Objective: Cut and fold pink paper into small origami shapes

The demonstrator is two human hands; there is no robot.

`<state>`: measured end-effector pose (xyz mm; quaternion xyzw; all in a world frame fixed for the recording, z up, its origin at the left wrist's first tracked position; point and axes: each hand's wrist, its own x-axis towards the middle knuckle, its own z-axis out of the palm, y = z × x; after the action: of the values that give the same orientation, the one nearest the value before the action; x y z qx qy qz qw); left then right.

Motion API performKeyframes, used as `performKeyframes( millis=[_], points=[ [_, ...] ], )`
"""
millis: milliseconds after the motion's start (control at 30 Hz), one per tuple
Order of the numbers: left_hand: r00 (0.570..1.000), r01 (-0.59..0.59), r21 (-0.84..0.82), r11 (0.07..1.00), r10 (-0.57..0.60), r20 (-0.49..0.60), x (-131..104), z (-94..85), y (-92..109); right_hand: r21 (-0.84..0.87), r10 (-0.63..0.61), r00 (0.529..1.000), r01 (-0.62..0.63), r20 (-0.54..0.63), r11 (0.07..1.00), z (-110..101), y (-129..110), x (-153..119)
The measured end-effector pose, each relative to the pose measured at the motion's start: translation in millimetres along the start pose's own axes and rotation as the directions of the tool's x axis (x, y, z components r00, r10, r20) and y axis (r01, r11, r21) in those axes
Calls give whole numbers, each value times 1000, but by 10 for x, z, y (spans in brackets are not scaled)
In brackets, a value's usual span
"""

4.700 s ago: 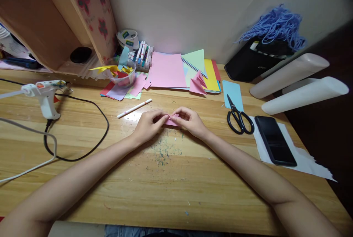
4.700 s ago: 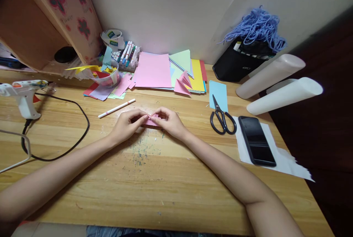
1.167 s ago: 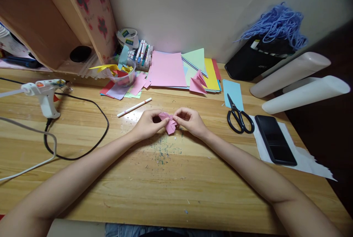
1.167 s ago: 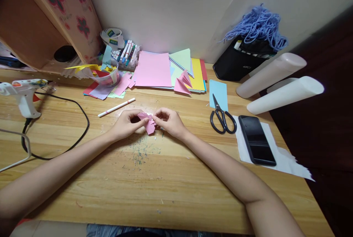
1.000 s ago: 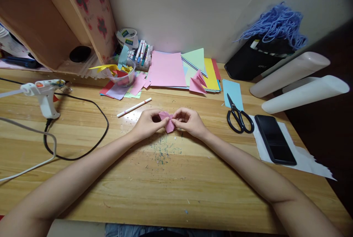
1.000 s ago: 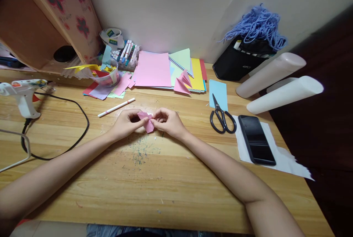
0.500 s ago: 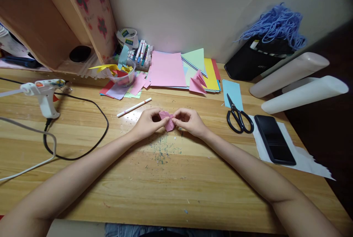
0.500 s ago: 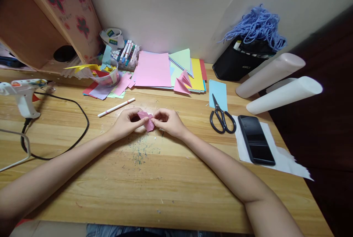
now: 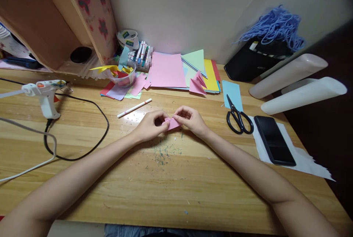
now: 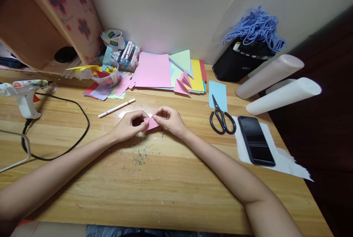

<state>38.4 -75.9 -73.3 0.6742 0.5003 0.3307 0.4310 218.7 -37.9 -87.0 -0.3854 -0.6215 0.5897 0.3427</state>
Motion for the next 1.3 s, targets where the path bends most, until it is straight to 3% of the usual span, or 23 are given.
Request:
performKeyframes(
  millis=[133, 367, 567, 933, 1033, 1133, 1300],
  points=[
    [999, 25, -36, 999, -23, 44, -5, 0, 20, -17, 11, 999, -10, 43, 1000, 7, -19, -18],
    [1000, 12, -83, 996, -13, -4, 11, -10, -11, 7, 62, 996, -63, 70, 998, -84, -11, 36],
    [1000, 25, -81, 996, -25, -5, 18, -27, -21, 33, 159, 973, -167, 165, 985, -132, -44, 48],
    [999, 45, -58, 997, -44, 22, 9, -24, -22, 21, 200, 926, -218, 320, 976, -187, -69, 78],
    [999, 35, -56, 998, -36, -14, 13, -23, -25, 10, 197, 921, -212, 335, 977, -179, -102, 70],
    [998, 21, -75, 997, -26, -64, 22, -24, -39, -7, 188, 930, -196, 316, 981, -146, -115, 52],
    [999, 26, -96, 995, -29, -33, 28, -25, -49, 29, 123, 983, -128, 135, 991, -61, -86, 25]
  ],
)
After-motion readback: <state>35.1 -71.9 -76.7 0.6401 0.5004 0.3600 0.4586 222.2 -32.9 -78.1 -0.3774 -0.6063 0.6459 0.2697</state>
